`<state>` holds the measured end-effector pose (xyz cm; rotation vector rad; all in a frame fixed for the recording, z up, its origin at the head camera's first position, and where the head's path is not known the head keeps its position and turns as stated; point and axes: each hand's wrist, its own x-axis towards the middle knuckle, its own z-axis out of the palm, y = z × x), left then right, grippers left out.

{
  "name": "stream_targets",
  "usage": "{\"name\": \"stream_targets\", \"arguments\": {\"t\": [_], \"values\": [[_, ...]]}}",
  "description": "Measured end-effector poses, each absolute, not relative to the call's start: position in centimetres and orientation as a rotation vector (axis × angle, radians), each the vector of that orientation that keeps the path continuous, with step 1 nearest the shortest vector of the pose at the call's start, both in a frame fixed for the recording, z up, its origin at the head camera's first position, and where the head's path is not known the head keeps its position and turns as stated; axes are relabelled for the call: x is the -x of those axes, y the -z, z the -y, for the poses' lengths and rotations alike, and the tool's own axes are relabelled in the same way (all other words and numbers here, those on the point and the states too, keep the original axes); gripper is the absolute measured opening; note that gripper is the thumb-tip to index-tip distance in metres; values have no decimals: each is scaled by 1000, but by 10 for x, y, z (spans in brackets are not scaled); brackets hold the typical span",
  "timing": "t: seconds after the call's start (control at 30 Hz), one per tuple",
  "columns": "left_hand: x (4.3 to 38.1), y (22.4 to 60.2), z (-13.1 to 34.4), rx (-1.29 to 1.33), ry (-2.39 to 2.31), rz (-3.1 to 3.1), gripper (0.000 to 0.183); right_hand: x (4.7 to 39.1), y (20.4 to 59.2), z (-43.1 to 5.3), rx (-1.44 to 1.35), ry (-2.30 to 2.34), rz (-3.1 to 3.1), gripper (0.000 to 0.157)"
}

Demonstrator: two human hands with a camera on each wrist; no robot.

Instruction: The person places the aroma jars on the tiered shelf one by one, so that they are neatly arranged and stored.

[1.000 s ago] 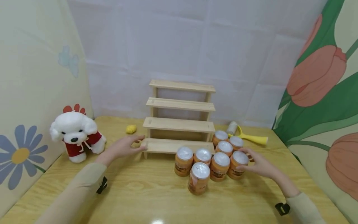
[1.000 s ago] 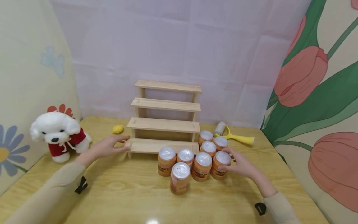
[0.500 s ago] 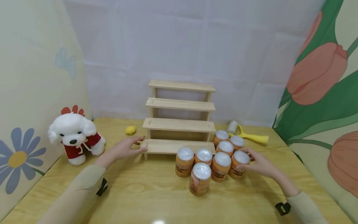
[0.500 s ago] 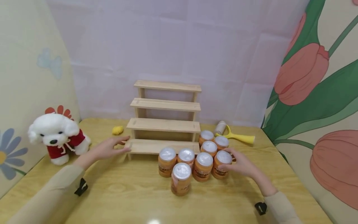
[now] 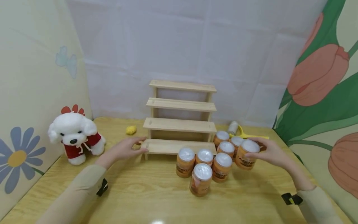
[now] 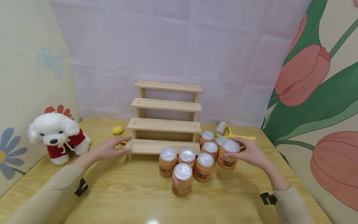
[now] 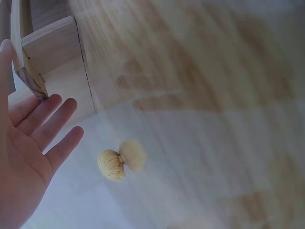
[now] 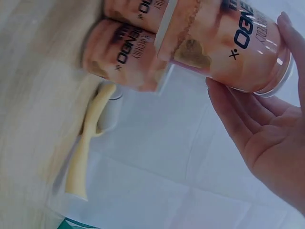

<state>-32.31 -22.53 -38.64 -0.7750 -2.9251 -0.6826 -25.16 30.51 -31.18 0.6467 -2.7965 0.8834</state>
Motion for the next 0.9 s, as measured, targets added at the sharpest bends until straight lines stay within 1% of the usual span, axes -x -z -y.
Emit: {"name": "stream_targets", "arguments": {"t": [0.13,0.27,0.53,0.67,0.9], "values": [[323,384,223,758,703,2936,77,258,299,-303,-630,-825,2746,58],[322,385,223,756,730,2952,78,265,288,-297,-598,-866,2712,55],[323,388,226,780,681,2913,69,286,267,-279,-458,-1017,2719,63],[322,389,226,774,602,2908,69,300,260,-269,-425,-1060,2713,67],[322,383,225,758,489,2895,67,321,249,-250,-425,-1117,2627,67]]}}
